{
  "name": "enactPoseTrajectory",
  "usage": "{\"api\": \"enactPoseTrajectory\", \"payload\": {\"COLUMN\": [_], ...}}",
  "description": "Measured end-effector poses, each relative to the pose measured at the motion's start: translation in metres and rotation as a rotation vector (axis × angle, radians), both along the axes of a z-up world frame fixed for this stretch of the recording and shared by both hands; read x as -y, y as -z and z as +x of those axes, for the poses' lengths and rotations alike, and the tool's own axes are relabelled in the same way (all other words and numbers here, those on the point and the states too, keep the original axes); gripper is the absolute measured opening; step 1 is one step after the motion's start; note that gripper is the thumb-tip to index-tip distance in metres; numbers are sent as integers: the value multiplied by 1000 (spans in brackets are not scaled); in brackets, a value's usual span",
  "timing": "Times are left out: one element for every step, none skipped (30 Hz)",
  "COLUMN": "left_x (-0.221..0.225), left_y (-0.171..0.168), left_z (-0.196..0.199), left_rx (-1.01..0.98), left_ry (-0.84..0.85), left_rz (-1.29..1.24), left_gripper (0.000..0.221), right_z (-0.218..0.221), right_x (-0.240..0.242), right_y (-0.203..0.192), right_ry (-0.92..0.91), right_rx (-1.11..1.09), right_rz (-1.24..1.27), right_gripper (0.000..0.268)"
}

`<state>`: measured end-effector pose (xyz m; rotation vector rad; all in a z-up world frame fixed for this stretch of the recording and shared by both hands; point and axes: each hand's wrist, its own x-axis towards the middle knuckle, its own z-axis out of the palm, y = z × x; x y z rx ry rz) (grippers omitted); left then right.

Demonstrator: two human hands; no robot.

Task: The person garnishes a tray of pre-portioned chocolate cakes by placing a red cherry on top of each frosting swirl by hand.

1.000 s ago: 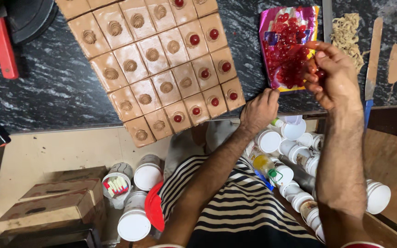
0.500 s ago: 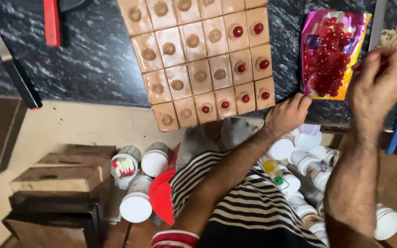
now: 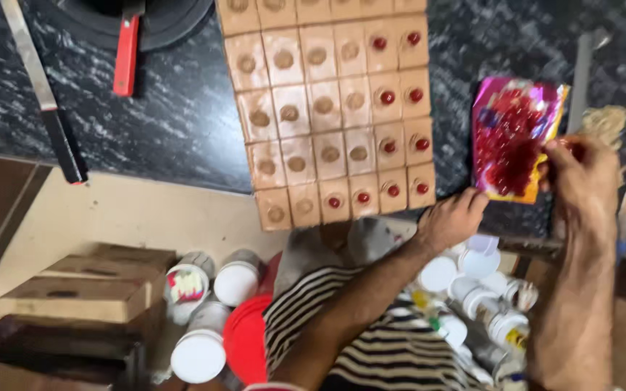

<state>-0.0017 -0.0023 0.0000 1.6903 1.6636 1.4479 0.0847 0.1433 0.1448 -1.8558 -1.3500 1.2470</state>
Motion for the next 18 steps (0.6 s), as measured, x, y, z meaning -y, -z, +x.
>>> {"api": "enactPoseTrajectory", "payload": {"left_x": [-3, -2, 10, 4, -1, -4, -7, -1, 2, 1, 0, -4, -5, -1, -3, -1, 2, -5], "left_y": [3, 2, 1, 1, 1, 0, -2, -3, -1, -1, -1, -3, -6, -8, -7, -7, -7, -9], "left_z": [0, 4, 4, 3, 2, 1, 2, 1, -1, -1, 0, -1, 0, -2, -6, -6, -8, -8], "left_rx": [1, 7, 12, 16, 22, 17, -9, -39, -48, -16, 17, 13, 4, -11, -20, 8, 35, 35], "left_ry": [19, 59, 87, 64, 41, 13, 15, 55, 66, 57, 47, 28, 35, 66, 72, 103, 135, 117], "left_rz": [-51, -89, -93, -67, -40, -34, -57, -79, -72, -63, -54, -43, -60, -80, -73, -87, -101, -82], "left_gripper": [12, 11, 11, 11, 11, 11, 10, 9, 9, 14, 18, 18, 16, 14, 14, 16, 19, 19], "right_z": [-1, 5, 13, 14, 15, 10, 4, 5, 6, 9, 13, 15, 19, 23, 19, 17, 16, 13], "right_x": [-7, -5, 9, 4, 0, -7, -14, -8, -5, -4, -3, -7, -8, -2, -7, -9, -8, -13], "right_y": [9, 11, 10, 8, 4, 6, 9, 12, 14, 13, 12, 11, 9, 13, 24, 32, 35, 28], "right_ry": [-110, -200, -172, -144, -116, -144, -118, -55, -44, -116, -186, -204, -143, -59, -53, -117, -181, -197], "right_rx": [130, 264, 268, 233, 197, 192, 94, -8, -16, 144, 304, 302, 137, -34, -43, 106, 252, 255], "right_rz": [-54, -99, -107, -65, -23, -14, -57, -101, -94, -111, -130, -117, -29, 53, 61, -42, -147, -127], "right_gripper": [19, 21, 21, 22, 24, 24, 23, 23, 23, 22, 21, 21, 20, 21, 21, 19, 17, 17]}}
